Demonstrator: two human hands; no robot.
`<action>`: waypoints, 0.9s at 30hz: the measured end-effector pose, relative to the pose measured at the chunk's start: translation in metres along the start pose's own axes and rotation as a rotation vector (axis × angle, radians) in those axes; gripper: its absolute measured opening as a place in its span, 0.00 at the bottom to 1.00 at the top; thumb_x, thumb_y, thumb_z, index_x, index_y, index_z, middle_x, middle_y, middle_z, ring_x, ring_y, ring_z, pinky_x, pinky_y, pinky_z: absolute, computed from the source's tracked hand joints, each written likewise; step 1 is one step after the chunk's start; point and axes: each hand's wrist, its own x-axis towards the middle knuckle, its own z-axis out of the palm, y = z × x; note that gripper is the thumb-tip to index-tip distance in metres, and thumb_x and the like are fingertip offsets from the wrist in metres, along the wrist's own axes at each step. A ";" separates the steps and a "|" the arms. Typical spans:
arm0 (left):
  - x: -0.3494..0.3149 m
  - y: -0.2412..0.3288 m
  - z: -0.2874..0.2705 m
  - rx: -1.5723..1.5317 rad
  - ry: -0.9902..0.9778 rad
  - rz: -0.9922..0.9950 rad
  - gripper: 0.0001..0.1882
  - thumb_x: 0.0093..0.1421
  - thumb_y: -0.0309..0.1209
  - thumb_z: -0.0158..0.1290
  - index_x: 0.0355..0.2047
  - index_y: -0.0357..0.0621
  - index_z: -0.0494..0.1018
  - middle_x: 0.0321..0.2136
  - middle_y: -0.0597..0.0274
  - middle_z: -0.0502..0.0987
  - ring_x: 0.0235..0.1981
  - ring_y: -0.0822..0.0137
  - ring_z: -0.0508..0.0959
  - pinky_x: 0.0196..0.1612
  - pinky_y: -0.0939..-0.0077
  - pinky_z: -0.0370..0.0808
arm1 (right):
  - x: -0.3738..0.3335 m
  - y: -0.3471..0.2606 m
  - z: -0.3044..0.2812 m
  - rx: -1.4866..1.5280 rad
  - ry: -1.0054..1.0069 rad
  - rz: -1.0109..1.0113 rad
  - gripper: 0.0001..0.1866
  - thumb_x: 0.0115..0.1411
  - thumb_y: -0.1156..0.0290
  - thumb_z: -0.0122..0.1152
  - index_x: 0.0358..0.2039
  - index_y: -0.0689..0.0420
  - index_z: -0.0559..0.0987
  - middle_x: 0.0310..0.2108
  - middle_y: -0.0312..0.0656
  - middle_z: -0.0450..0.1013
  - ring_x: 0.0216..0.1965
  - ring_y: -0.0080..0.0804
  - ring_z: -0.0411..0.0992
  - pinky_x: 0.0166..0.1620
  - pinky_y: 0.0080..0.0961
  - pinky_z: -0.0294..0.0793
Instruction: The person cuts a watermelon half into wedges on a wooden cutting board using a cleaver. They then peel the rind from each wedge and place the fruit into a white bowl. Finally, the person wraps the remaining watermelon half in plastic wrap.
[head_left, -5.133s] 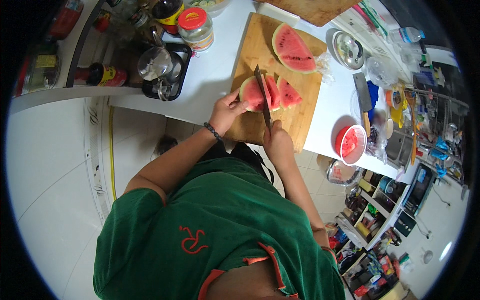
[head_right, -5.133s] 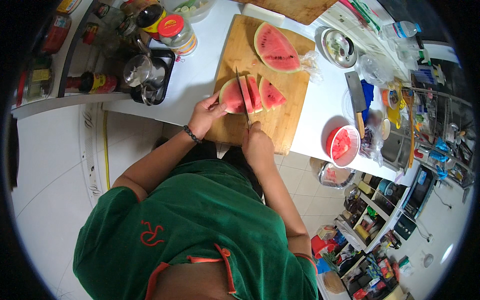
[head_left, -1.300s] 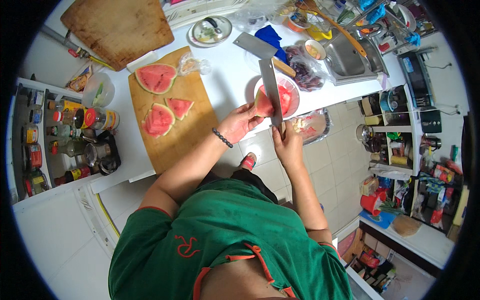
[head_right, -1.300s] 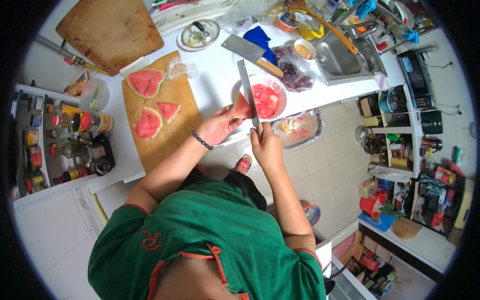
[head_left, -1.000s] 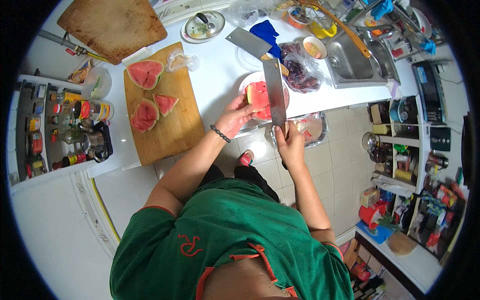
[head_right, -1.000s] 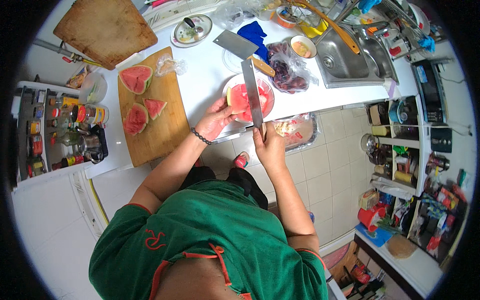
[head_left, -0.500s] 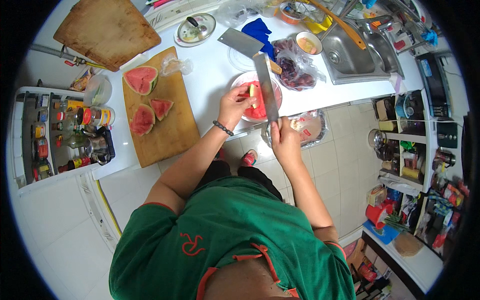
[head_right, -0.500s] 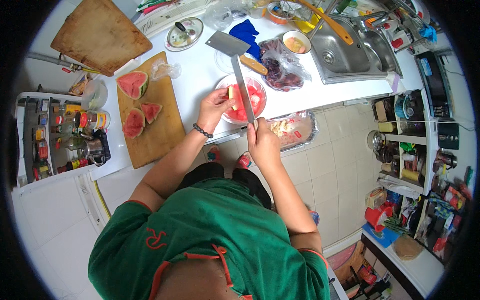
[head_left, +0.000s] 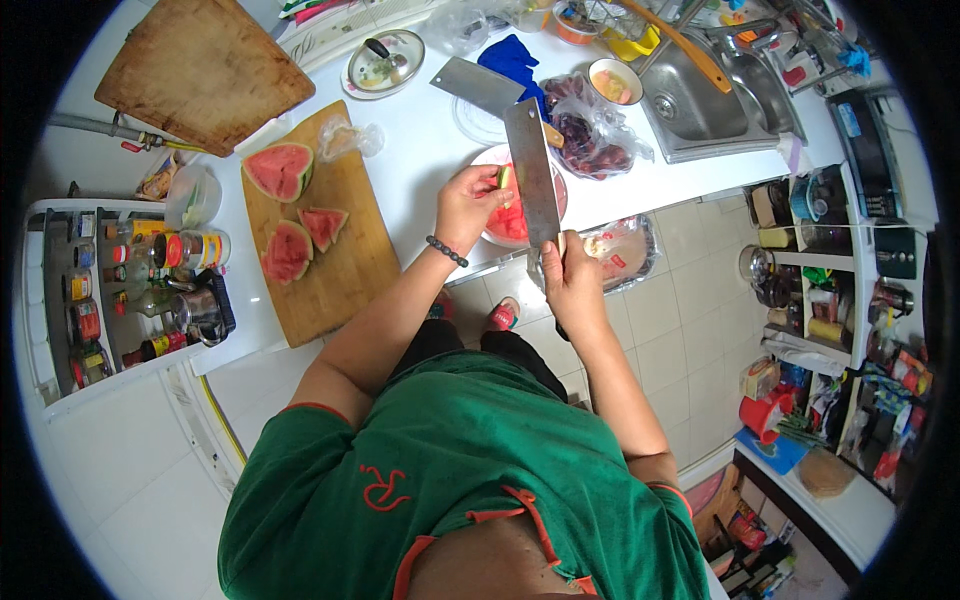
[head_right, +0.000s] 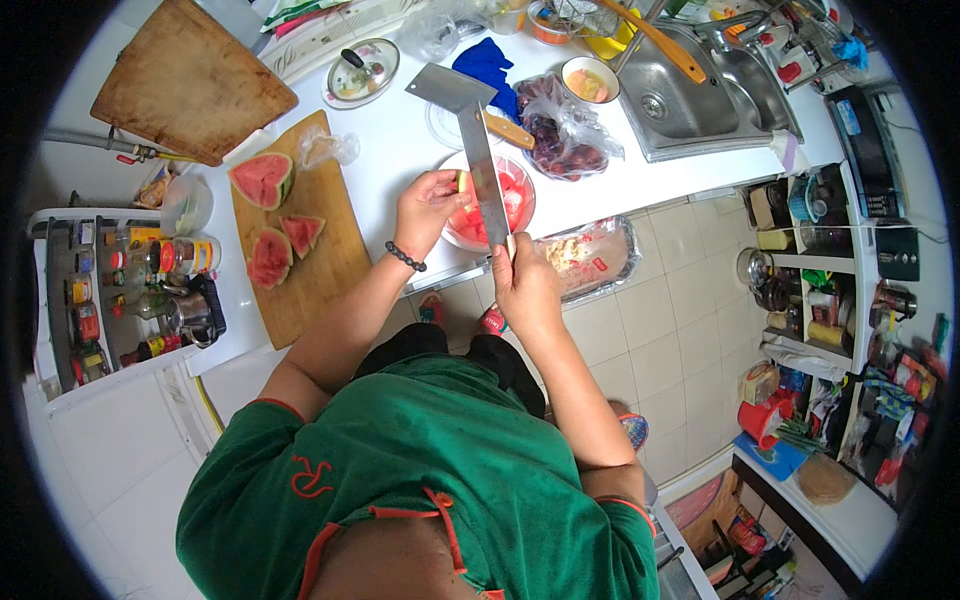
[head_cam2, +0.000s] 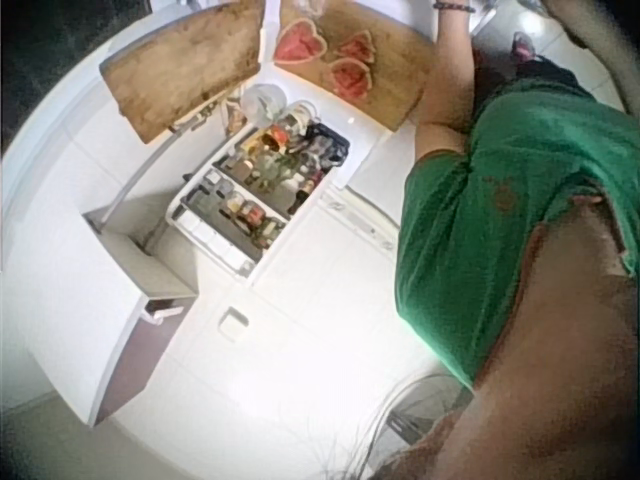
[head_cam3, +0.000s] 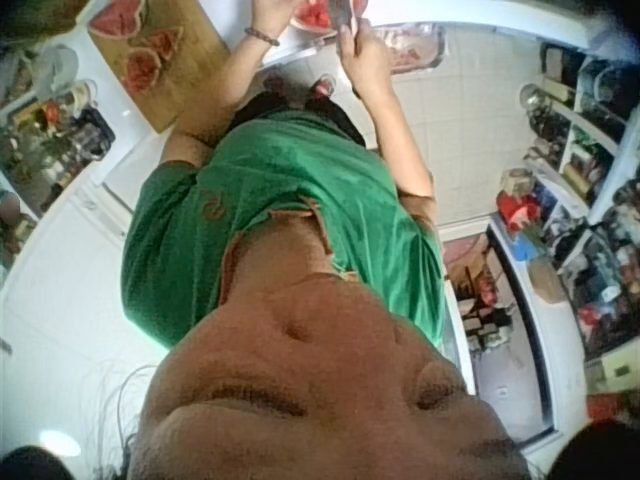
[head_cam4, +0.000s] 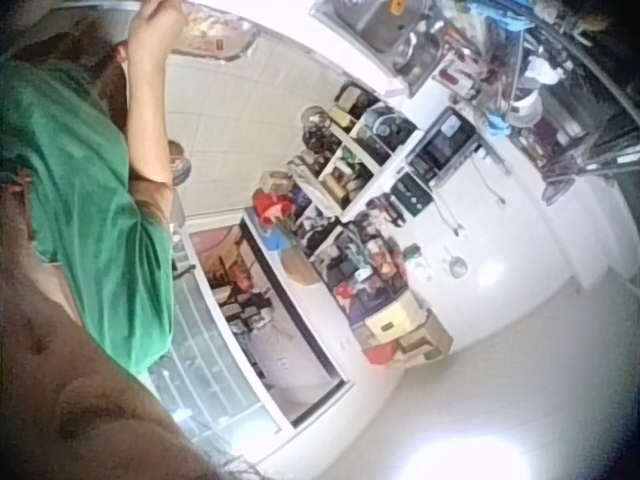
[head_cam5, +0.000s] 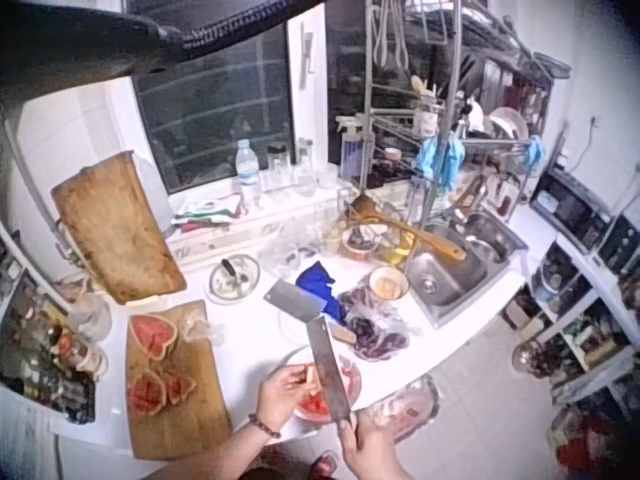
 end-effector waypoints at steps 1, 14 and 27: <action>0.001 -0.001 -0.001 -0.019 -0.002 -0.003 0.17 0.50 0.17 0.60 0.42 0.31 0.72 0.35 0.56 0.79 0.34 0.71 0.79 0.39 0.80 0.77 | 0.001 -0.001 0.002 0.010 -0.012 0.011 0.14 0.63 0.63 0.52 0.37 0.64 0.70 0.18 0.58 0.70 0.22 0.59 0.71 0.25 0.47 0.67; 0.001 0.003 -0.009 0.053 -0.006 0.069 0.14 0.50 0.16 0.59 0.39 0.34 0.74 0.33 0.59 0.79 0.31 0.73 0.78 0.37 0.81 0.77 | -0.003 0.015 0.017 0.090 -0.097 0.141 0.15 0.64 0.63 0.50 0.37 0.65 0.70 0.14 0.50 0.69 0.16 0.46 0.71 0.22 0.40 0.69; 0.000 -0.005 -0.044 -0.110 -0.033 -0.081 0.15 0.55 0.15 0.54 0.44 0.35 0.71 0.38 0.63 0.76 0.39 0.75 0.75 0.44 0.83 0.73 | -0.007 0.019 -0.003 0.451 -0.138 0.436 0.15 0.65 0.63 0.50 0.41 0.64 0.71 0.12 0.38 0.64 0.10 0.27 0.61 0.15 0.26 0.63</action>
